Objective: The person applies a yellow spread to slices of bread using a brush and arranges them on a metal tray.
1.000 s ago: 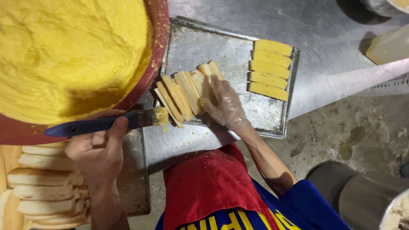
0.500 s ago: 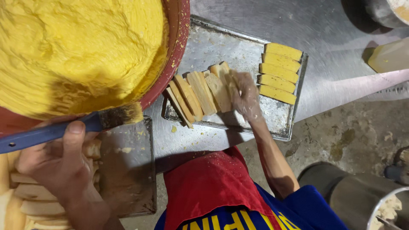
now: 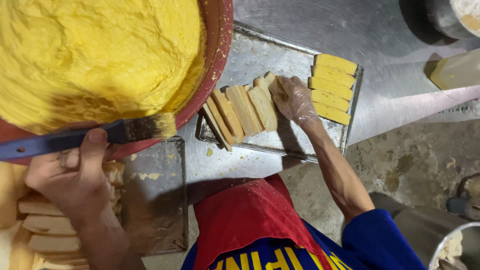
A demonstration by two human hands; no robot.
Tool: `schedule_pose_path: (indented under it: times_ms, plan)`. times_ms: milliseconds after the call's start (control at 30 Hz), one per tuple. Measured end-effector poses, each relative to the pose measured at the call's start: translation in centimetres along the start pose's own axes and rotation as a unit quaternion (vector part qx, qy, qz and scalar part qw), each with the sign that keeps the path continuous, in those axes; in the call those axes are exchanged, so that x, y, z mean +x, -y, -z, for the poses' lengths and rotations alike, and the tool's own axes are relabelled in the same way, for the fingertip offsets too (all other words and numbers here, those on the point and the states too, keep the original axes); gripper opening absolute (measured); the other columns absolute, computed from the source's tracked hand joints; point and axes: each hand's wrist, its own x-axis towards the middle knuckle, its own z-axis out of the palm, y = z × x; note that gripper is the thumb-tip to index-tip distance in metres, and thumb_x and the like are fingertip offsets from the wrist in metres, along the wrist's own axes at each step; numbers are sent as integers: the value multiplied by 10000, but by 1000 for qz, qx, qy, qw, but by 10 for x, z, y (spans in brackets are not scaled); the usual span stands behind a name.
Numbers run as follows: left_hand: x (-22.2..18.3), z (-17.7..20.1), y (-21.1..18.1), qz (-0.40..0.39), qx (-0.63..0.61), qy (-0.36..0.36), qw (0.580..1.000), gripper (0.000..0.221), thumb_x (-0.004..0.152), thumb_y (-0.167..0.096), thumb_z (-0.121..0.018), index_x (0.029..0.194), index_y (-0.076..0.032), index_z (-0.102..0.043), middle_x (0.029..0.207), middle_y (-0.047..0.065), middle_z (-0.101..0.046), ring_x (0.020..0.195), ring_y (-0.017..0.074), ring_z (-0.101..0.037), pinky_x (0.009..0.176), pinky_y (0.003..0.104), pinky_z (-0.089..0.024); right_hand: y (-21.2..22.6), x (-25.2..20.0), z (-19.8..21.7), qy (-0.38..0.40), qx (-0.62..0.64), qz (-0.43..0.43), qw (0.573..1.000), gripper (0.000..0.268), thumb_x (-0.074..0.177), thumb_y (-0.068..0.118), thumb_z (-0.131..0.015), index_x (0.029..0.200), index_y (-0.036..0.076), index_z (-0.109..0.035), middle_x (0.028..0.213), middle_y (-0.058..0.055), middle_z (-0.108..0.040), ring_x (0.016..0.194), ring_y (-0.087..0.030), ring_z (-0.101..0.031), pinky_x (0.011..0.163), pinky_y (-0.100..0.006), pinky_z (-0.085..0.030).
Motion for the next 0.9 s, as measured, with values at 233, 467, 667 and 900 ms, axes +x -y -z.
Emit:
schedule_pose_path:
  times_ms: [233,467,667,900]
  plan:
    - [23,9,-7,-40,4,15,999,122,994,-27,-765,1067,29,-685,952,39,-723,735,95,-635,622,169,-500,-14,10,0,43,-73,-1,996,394,757,117,-785,1128,-2,-727,989,-228,-674,826,-362,-658,754,-461,-581]
    - [80,-13,3,-35,4,202,979,158,1047,-115,-735,1104,24,-686,998,124,-761,941,168,-787,827,282,-703,-32,3,19,-127,222,99,962,660,904,-18,-617,1510,-99,-366,1380,-334,-515,1165,-425,-566,973,-556,-511]
    - [122,-53,45,-137,180,311,923,145,960,-114,-779,1004,16,-732,952,120,-780,863,201,-771,783,331,-634,28,-15,58,-68,648,-228,724,522,1121,347,-411,1557,61,-449,1176,-166,-626,869,-192,-597,681,-327,-568]
    - [122,-69,85,-38,236,368,899,201,981,-195,-764,1035,-4,-731,1006,134,-741,844,240,-765,768,353,-644,72,-16,58,-55,859,-214,462,489,1108,325,-453,1474,2,-481,1157,-195,-617,939,-286,-655,836,-391,-610]
